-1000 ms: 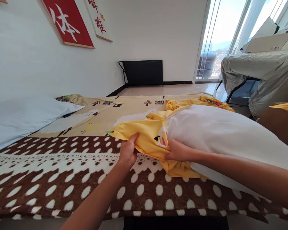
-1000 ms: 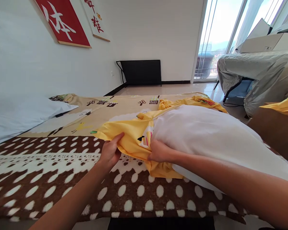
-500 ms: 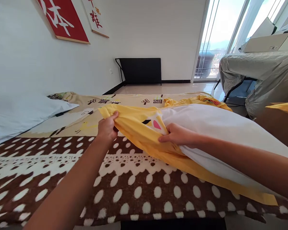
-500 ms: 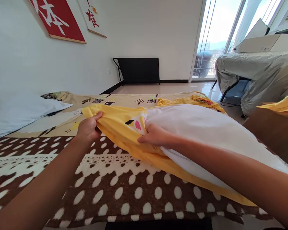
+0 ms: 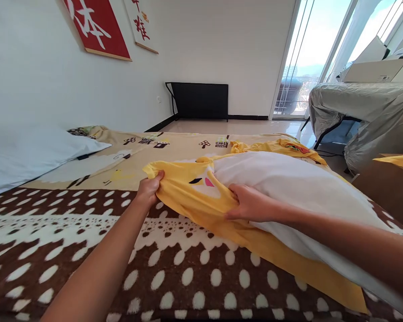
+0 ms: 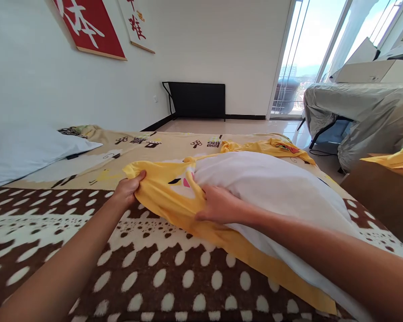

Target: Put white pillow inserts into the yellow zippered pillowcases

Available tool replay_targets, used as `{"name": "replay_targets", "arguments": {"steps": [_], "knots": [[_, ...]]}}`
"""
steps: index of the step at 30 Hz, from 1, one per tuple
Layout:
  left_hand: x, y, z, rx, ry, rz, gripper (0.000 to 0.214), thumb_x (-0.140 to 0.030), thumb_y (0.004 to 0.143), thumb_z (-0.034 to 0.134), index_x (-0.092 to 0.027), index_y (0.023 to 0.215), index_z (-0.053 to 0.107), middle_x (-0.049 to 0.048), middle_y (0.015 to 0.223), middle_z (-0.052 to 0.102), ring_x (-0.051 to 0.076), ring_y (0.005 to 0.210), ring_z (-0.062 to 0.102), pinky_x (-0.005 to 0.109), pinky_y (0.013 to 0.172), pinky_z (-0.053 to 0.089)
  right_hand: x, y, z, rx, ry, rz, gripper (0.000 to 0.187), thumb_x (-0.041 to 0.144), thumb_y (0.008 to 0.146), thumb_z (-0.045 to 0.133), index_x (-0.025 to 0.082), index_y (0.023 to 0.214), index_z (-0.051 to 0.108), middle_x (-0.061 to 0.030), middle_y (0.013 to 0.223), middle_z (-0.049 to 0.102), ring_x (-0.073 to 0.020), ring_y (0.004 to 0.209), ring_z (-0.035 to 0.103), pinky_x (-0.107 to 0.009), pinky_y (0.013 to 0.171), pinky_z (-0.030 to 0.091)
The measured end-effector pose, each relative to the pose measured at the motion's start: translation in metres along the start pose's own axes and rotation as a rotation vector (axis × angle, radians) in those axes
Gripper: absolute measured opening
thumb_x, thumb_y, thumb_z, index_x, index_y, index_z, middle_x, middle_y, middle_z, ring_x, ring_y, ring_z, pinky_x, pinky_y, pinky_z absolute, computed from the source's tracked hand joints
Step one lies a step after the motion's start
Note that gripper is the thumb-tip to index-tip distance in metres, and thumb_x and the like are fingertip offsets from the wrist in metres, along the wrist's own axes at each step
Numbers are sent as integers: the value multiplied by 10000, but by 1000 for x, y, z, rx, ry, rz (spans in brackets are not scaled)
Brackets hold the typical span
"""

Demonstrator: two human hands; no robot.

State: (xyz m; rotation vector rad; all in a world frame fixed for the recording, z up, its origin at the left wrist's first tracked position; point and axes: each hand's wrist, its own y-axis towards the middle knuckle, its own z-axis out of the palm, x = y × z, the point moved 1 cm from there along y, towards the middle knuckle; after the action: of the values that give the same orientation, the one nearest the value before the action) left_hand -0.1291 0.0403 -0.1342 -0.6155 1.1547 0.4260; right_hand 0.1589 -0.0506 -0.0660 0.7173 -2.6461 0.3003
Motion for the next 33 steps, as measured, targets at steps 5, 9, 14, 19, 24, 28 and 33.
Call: {"name": "replay_targets", "arguments": {"steps": [5, 9, 14, 19, 24, 28, 33], "knots": [[1, -26, -17, 193, -88, -76, 110, -155, 861, 525, -125, 878, 629, 67, 758, 666, 166, 629, 619, 296, 623, 535, -4, 3, 10, 73, -318, -49, 176, 238, 796, 524, 121, 878, 625, -141, 876, 651, -245, 781, 618, -286, 605, 411], [22, -63, -41, 291, -289, -114, 322, -368, 912, 375, -157, 844, 609, 71, 775, 652, 178, 631, 627, 299, 560, 535, -5, -3, 12, -2, -424, -72, 197, 120, 785, 441, 139, 812, 636, -144, 815, 658, -247, 739, 634, -293, 592, 420], [75, -122, -48, 528, -155, -338, 149, -135, 655, 596, -153, 802, 606, 63, 769, 655, 199, 647, 630, 254, 493, 451, 1, 0, 3, 26, -431, -65, 205, 97, 753, 443, 127, 789, 642, -148, 790, 661, -244, 709, 638, -266, 517, 370], [103, -145, -16, 643, 24, -283, 135, -163, 631, 679, -126, 758, 656, 73, 767, 675, 172, 686, 594, 268, 583, 429, -3, 5, 8, 14, -339, 7, 224, 236, 774, 484, 112, 847, 656, -164, 860, 669, -257, 751, 641, -265, 513, 363], [101, -152, 4, 707, -71, -212, 113, -124, 550, 634, -155, 656, 655, 24, 737, 662, 152, 691, 544, 278, 667, 425, -14, 6, 19, 3, -366, 42, 243, 239, 723, 545, 85, 876, 653, -185, 894, 674, -289, 801, 648, -284, 550, 395], [99, -167, 10, 788, -104, -293, 261, -236, 637, 718, -161, 885, 683, 74, 934, 684, 194, 802, 585, 304, 703, 454, -15, 10, 24, 11, -386, 34, 234, 192, 744, 505, 84, 891, 651, -190, 893, 679, -296, 805, 657, -293, 561, 409], [99, -182, 13, 757, -66, -382, 321, -362, 678, 744, -145, 891, 642, 81, 791, 686, 175, 615, 605, 277, 557, 429, -16, 16, 23, -15, -203, 121, 278, 261, 756, 528, 96, 951, 640, -181, 997, 673, -281, 907, 638, -282, 647, 433]]}}
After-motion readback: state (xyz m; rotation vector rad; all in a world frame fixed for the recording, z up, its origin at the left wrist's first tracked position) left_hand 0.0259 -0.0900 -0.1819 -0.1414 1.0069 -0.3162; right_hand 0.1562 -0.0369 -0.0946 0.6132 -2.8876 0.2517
